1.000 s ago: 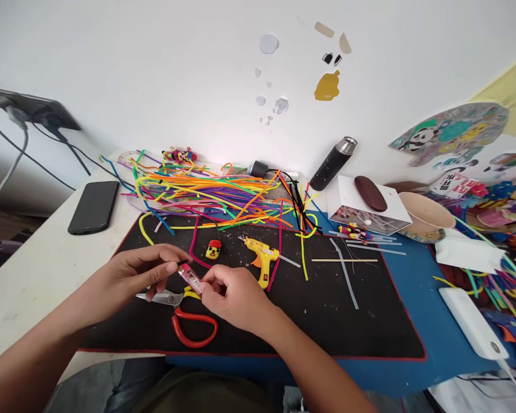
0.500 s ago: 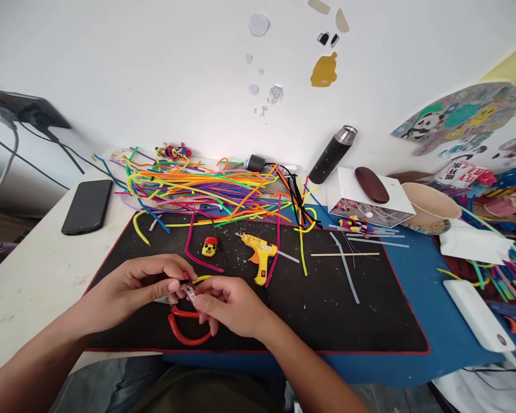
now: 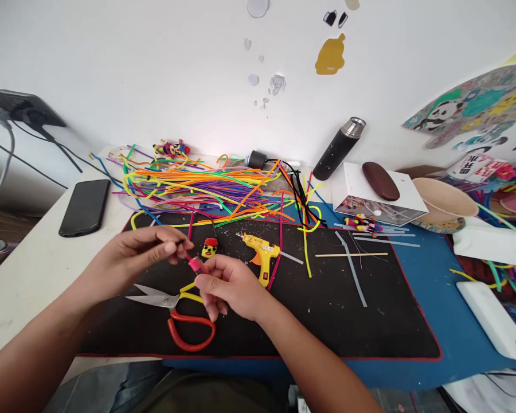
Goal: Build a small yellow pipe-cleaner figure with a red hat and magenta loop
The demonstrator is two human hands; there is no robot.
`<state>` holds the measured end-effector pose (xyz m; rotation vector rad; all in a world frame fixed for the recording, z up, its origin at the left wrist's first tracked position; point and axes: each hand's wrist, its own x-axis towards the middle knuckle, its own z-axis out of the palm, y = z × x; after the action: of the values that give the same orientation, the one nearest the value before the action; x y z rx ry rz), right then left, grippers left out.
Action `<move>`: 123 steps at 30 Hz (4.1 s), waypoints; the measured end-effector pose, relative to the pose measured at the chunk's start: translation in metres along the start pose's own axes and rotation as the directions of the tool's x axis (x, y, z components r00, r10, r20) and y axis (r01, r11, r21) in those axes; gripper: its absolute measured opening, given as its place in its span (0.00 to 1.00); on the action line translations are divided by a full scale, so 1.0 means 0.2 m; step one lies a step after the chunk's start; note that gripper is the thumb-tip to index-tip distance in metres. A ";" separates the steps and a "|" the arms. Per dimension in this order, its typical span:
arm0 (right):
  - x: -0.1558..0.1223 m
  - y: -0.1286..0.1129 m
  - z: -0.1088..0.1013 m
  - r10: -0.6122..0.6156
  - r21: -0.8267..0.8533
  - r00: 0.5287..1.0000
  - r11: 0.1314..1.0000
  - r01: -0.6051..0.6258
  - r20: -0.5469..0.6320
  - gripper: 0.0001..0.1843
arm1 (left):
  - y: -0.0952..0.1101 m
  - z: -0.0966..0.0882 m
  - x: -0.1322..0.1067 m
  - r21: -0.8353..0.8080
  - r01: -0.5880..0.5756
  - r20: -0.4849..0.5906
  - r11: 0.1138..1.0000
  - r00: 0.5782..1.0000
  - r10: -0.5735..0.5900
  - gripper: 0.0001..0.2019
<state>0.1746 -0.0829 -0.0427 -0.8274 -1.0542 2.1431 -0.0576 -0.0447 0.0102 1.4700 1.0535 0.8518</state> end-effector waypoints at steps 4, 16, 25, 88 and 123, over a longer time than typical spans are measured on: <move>0.03 -0.14 -0.03 -0.088 -0.004 0.994 0.996 0.088 -0.071 0.25 | 0.07 -0.02 0.13 0.041 -0.047 -0.086 0.998 0.995 0.050 0.20; 0.15 -0.26 -0.11 -0.309 -0.147 0.924 0.948 0.281 -0.226 0.22 | 0.10 0.07 0.34 0.180 -0.140 -0.012 0.974 0.989 0.145 0.19; 0.13 -0.19 -0.18 -0.328 -0.227 0.903 0.936 0.270 -0.277 0.21 | 0.08 0.05 0.39 0.263 -0.150 0.029 0.953 0.989 0.148 0.20; 0.15 -0.08 -0.16 -0.467 -0.571 0.821 0.790 0.221 -0.329 0.28 | 0.07 0.10 0.35 0.479 -0.208 0.245 0.853 0.965 0.098 0.19; 0.17 -0.10 -0.12 -0.457 -0.590 0.806 0.789 0.172 -0.375 0.21 | 0.07 0.13 0.33 0.525 -0.218 0.281 0.823 0.957 0.074 0.17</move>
<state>0.1755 -0.0380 -0.0467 -1.2647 -1.3956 1.2287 -0.0081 0.0087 0.0167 2.1114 1.0495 0.4544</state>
